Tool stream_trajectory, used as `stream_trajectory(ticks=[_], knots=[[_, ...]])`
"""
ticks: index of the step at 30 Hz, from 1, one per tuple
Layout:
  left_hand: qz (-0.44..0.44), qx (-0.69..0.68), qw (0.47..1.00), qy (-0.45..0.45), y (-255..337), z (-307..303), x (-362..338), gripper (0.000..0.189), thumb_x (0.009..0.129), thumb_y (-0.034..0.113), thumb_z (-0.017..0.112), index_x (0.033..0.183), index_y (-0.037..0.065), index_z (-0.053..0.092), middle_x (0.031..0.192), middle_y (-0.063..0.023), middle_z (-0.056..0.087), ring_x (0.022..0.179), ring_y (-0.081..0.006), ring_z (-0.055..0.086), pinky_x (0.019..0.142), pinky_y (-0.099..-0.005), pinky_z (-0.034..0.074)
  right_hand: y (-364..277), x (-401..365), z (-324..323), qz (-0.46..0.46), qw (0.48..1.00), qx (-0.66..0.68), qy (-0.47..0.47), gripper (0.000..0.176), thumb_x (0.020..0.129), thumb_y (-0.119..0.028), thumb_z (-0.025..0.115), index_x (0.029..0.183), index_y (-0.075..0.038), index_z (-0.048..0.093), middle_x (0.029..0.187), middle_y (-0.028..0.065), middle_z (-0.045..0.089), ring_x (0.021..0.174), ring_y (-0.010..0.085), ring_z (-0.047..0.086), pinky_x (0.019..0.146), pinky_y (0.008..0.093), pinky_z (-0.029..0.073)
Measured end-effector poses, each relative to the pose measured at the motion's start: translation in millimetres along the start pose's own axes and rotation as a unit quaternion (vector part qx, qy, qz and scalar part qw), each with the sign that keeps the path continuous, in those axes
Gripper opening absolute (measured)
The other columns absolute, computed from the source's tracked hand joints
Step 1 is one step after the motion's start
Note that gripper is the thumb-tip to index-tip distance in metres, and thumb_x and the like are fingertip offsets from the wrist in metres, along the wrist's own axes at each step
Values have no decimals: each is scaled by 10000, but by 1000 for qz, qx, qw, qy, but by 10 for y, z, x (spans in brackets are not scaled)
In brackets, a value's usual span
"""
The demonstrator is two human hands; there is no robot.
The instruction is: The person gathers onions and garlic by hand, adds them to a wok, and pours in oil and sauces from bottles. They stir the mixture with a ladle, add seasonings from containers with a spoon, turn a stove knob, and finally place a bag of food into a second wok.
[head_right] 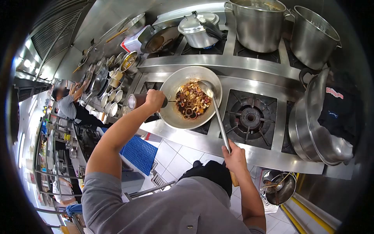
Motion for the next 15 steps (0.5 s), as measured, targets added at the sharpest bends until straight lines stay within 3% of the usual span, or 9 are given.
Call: stream_trajectory(ticks=[4,8,11,15], knots=[[58,-23,998,-13,249,-80,-417,423,586,348,915,934,150,779,874,-4,748,834,-207,731,676,-392,546,-23,38,-9,12,1000,-5,-7,399,956,-225,614,1329,-87,592,562,142,627,442,236,643,459,366,512],[100,-75,992,34,499,-456,-740,380,584,341,915,820,84,765,784,-46,738,783,-216,735,658,-332,533,-20,86,11,-5,1000,7,-4,404,954,-230,623,1324,-70,593,578,138,628,444,233,643,460,366,511],[100,-98,989,45,643,-526,-645,402,589,342,912,850,81,754,809,-53,739,808,-218,735,680,-348,542,-29,66,18,-4,1000,14,4,402,955,-226,622,1317,-52,595,586,134,632,429,220,633,451,359,507],[85,-149,980,97,682,-721,-369,454,580,336,918,888,63,727,841,-62,740,827,-229,735,705,-357,553,-105,-13,-7,-15,1000,12,17,413,939,-233,636,1300,-36,602,653,168,663,509,285,663,525,390,527]])
Point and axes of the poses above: each hand's wrist, its own x-axis towards the middle knuckle, its own z-axis out of the palm, y = z × x, the point moved 8 cm from there along x, towards the middle knuckle
